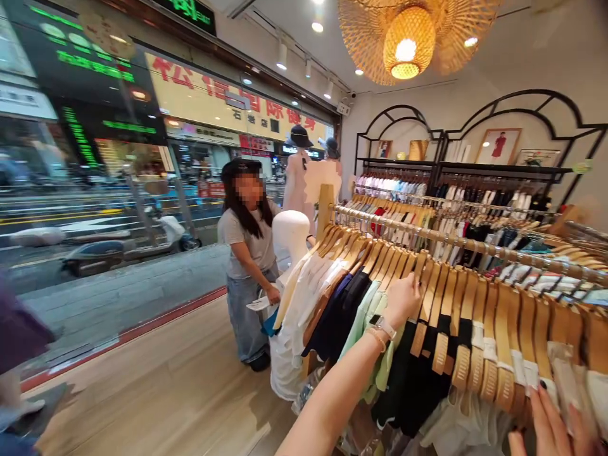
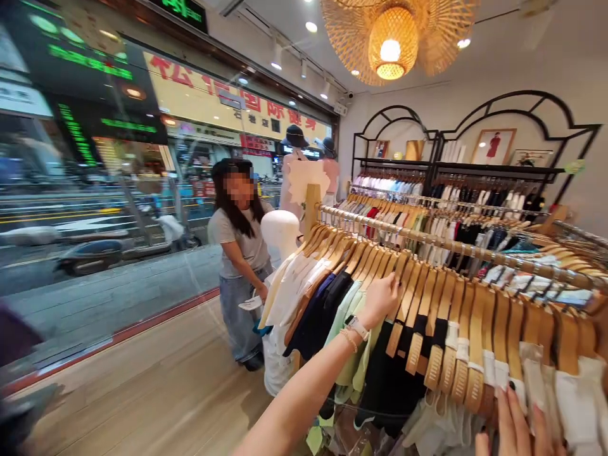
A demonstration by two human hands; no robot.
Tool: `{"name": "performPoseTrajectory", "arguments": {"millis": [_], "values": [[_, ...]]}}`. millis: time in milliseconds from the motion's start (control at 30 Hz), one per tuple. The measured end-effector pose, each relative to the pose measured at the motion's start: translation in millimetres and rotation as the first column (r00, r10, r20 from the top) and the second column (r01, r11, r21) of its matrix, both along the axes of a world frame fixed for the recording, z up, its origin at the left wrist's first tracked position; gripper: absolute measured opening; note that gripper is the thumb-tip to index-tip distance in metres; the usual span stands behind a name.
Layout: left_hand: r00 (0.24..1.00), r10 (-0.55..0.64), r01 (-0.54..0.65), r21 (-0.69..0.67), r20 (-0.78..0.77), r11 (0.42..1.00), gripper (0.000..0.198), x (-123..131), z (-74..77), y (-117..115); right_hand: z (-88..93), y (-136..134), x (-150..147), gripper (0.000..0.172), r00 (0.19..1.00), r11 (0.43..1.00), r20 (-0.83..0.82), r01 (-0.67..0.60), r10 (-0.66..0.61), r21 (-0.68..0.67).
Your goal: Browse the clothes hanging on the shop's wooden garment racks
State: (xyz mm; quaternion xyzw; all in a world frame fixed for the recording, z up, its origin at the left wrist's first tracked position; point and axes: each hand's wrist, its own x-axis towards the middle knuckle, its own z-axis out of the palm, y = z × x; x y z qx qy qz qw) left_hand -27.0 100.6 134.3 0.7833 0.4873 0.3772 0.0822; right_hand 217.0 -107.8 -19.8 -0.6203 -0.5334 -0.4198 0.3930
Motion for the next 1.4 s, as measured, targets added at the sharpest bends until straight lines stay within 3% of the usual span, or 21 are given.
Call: {"name": "performPoseTrajectory", "arguments": {"millis": [67, 233, 633, 1400], "values": [[1.000, -0.001, 0.001, -0.002, 0.001, 1.000, 0.027, 0.1, 0.6, -1.0, 11.7, -11.3, -13.5, 0.098, 0.998, 0.992, 0.038, 0.051, -0.047, -0.111], [0.998, -0.058, 0.058, 0.003, 0.001, 0.998, 0.029, 0.0, 0.0, 5.7, 36.0, -15.2, -27.8, 0.095, 0.988, 0.960, 0.075, 0.146, -0.131, -0.238], [0.996, -0.035, 0.041, 0.074, -0.082, 0.996, 0.030, -2.2, 0.3, 8.5, 55.3, -19.8, -29.0, 0.087, 0.973, 0.888, 0.173, 0.212, -0.153, -0.408], [0.994, -0.023, 0.033, 0.095, -0.110, 0.995, 0.026, -0.6, -1.2, 6.4, 64.6, -29.4, -42.1, 0.085, 0.966, 0.857, 0.181, 0.249, -0.185, -0.452]]}}
